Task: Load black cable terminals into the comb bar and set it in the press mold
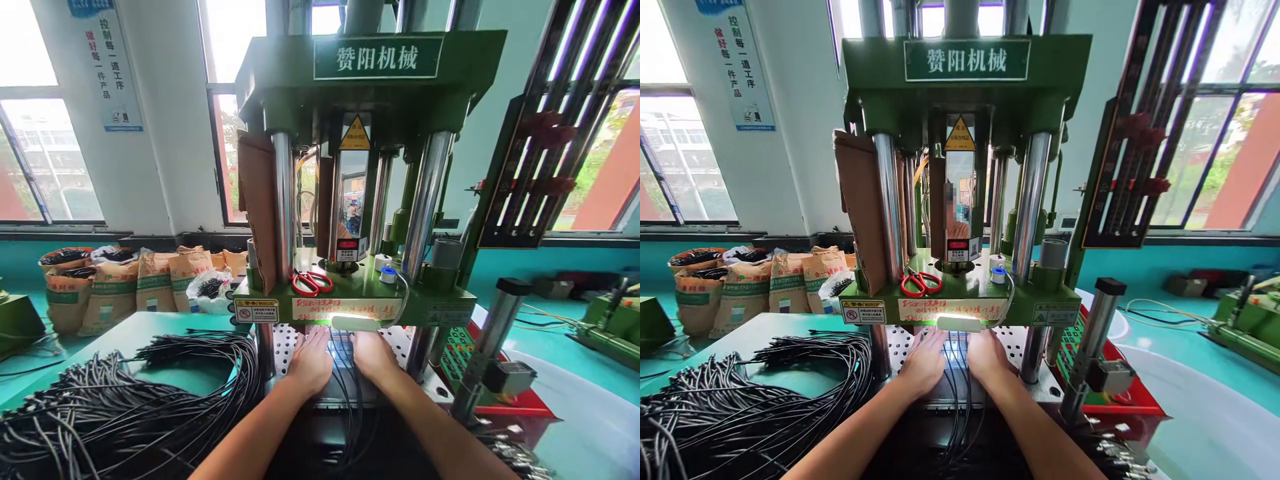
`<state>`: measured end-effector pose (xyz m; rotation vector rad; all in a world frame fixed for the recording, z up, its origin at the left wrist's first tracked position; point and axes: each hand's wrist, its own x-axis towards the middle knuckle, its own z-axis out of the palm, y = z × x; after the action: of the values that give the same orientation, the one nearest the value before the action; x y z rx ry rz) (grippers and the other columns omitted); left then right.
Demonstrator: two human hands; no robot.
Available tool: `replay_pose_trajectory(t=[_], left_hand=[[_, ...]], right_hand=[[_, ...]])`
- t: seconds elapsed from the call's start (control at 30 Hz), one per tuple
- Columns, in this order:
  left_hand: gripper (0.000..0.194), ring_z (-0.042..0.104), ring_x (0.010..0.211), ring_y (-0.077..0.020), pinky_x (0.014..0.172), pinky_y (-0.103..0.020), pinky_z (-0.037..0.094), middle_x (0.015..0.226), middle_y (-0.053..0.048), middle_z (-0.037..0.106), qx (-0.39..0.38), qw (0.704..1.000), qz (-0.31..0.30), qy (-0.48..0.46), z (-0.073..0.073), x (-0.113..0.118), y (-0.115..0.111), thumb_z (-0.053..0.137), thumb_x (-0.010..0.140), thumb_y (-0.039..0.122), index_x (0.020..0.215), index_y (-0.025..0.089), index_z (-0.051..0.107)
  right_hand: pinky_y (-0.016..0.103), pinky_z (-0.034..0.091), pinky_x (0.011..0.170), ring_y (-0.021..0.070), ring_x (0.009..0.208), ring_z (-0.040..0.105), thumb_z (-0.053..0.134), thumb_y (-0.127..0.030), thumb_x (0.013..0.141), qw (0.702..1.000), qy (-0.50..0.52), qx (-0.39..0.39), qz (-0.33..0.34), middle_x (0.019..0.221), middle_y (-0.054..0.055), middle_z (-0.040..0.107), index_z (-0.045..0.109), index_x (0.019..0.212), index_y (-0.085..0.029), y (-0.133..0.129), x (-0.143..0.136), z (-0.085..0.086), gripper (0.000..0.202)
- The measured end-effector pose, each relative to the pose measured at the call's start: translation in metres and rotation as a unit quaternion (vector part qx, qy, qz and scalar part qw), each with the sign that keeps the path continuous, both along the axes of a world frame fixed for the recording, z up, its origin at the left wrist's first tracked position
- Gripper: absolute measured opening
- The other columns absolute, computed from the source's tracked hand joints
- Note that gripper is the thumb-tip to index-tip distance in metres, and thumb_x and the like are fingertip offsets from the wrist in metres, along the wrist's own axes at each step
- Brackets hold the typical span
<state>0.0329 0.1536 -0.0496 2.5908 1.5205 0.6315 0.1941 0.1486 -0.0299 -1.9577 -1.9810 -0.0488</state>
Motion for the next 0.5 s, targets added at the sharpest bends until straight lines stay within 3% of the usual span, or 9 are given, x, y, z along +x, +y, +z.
replay_pose_trajectory(t=[0.17, 0.27, 0.5], left_hand=[[0.052, 0.034, 0.136, -0.0264, 0.114, -0.052, 0.021, 0.143, -0.012, 0.044, 0.013, 1.000, -0.002, -0.001, -0.002, 0.001, -0.001, 0.035, 0.084, 0.020, 0.134, 0.011, 0.047], [0.052, 0.035, 0.135, -0.0270, 0.113, -0.053, 0.022, 0.143, -0.011, 0.044, 0.012, 1.000, -0.001, 0.003, -0.003, 0.001, 0.000, 0.035, 0.084, 0.020, 0.134, 0.012, 0.046], [0.052, 0.033, 0.136, -0.0263, 0.113, -0.053, 0.021, 0.145, -0.008, 0.042, 0.003, 1.000, 0.002, 0.009, -0.005, 0.001, 0.002, 0.035, 0.085, 0.021, 0.135, 0.016, 0.044]], right_hand=[[0.030, 0.047, 0.080, 0.0203, 0.098, 0.064, 0.043, -0.016, 0.092, 0.999, 0.001, -0.032, 0.008, 0.106, 0.010, 0.069, 0.065, 0.108, -0.017, -0.004, 0.013, -0.007, 0.027], [0.033, 0.048, 0.081, 0.0200, 0.096, 0.064, 0.044, -0.014, 0.092, 0.999, -0.003, -0.048, 0.017, 0.105, 0.009, 0.069, 0.063, 0.110, -0.016, 0.001, 0.008, -0.010, 0.027], [0.039, 0.048, 0.085, 0.0192, 0.093, 0.064, 0.050, -0.024, 0.094, 0.998, -0.011, -0.058, 0.024, 0.101, 0.007, 0.068, 0.063, 0.102, -0.013, 0.010, 0.005, -0.017, 0.019]])
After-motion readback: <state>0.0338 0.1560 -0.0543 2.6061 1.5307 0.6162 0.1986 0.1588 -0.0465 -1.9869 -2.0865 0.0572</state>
